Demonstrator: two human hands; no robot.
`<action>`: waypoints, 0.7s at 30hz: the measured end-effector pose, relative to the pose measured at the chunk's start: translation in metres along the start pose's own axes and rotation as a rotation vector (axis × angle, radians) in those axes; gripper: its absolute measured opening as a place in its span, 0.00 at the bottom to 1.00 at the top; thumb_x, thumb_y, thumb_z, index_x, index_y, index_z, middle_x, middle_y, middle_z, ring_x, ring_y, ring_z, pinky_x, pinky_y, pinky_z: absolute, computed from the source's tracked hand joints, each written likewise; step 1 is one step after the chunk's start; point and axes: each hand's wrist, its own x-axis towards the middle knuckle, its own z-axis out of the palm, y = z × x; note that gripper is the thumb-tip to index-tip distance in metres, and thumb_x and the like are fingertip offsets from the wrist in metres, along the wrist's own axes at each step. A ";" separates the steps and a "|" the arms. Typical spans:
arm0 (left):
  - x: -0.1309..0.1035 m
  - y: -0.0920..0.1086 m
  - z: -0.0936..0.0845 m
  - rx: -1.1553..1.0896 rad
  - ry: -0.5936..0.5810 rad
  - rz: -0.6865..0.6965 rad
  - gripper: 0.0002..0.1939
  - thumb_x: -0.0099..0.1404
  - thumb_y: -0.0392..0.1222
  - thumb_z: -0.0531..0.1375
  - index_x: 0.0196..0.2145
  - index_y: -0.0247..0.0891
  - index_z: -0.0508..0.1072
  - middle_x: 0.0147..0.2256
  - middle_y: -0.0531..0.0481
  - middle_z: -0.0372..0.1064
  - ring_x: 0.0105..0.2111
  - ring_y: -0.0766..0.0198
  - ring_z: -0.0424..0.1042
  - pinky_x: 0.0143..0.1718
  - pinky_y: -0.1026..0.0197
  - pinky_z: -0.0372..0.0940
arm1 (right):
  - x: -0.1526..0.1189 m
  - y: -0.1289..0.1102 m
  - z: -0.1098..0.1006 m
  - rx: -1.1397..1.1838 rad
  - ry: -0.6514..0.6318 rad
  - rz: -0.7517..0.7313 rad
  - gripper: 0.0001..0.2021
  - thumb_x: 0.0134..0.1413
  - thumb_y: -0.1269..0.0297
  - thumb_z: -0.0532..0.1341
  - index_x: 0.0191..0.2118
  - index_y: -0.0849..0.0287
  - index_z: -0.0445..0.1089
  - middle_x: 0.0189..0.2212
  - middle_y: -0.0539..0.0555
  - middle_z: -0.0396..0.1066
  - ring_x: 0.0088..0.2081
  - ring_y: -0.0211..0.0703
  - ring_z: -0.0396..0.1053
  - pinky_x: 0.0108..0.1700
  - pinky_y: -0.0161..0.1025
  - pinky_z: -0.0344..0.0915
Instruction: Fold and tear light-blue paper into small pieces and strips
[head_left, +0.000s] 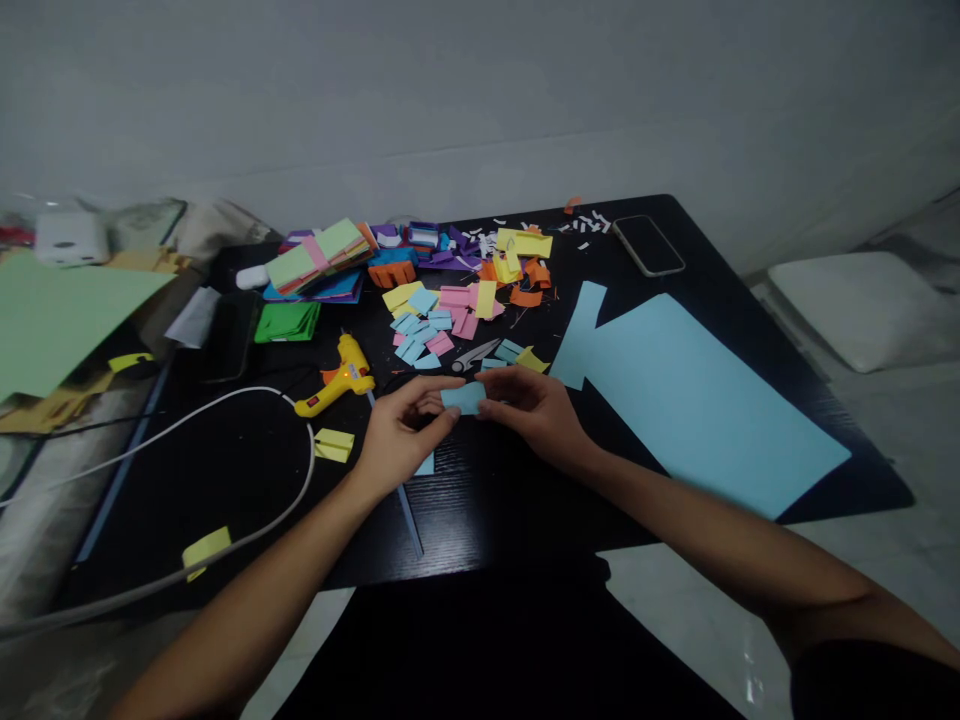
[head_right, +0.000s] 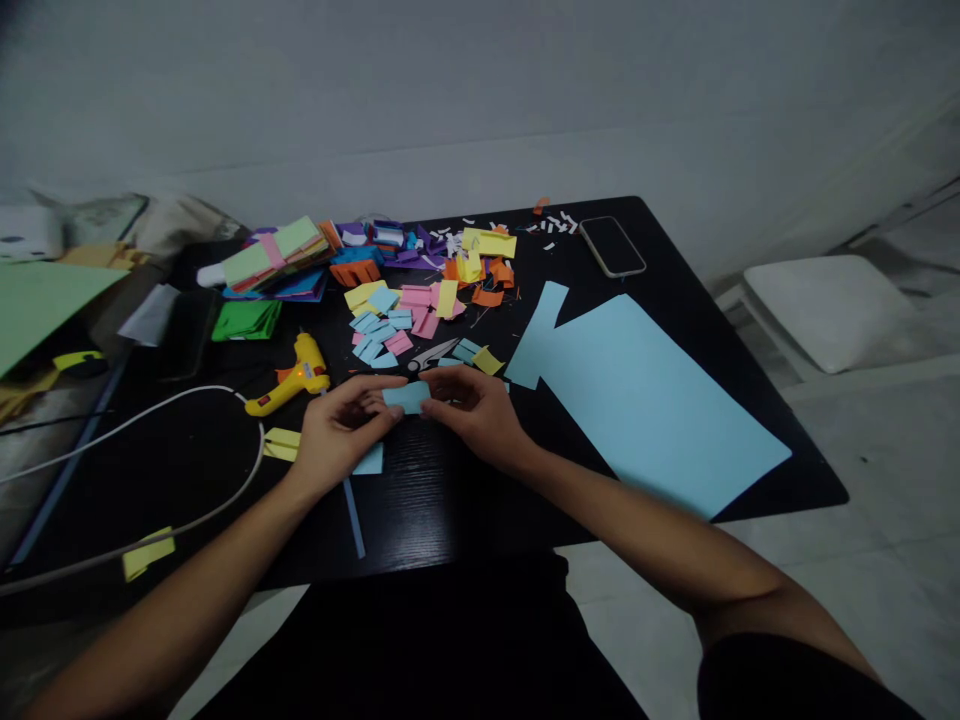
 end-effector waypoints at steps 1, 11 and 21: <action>0.000 0.000 0.000 0.011 0.006 0.007 0.13 0.64 0.35 0.67 0.47 0.39 0.81 0.31 0.53 0.77 0.27 0.68 0.73 0.32 0.64 0.70 | 0.000 0.000 0.000 0.000 0.002 0.002 0.18 0.47 0.61 0.77 0.45 0.52 0.80 0.41 0.52 0.80 0.41 0.43 0.78 0.49 0.45 0.78; 0.000 0.001 0.000 0.159 0.033 0.078 0.12 0.65 0.36 0.68 0.47 0.38 0.81 0.31 0.52 0.78 0.27 0.68 0.73 0.31 0.64 0.70 | -0.001 0.002 0.000 -0.074 0.032 -0.028 0.17 0.49 0.59 0.76 0.45 0.55 0.79 0.38 0.52 0.80 0.37 0.42 0.78 0.44 0.42 0.77; 0.000 0.001 0.001 0.151 0.040 0.069 0.12 0.64 0.36 0.68 0.46 0.39 0.81 0.28 0.55 0.75 0.26 0.70 0.71 0.31 0.66 0.69 | -0.002 -0.001 0.002 -0.081 0.055 -0.052 0.13 0.53 0.58 0.74 0.43 0.55 0.79 0.35 0.51 0.80 0.33 0.41 0.78 0.40 0.41 0.77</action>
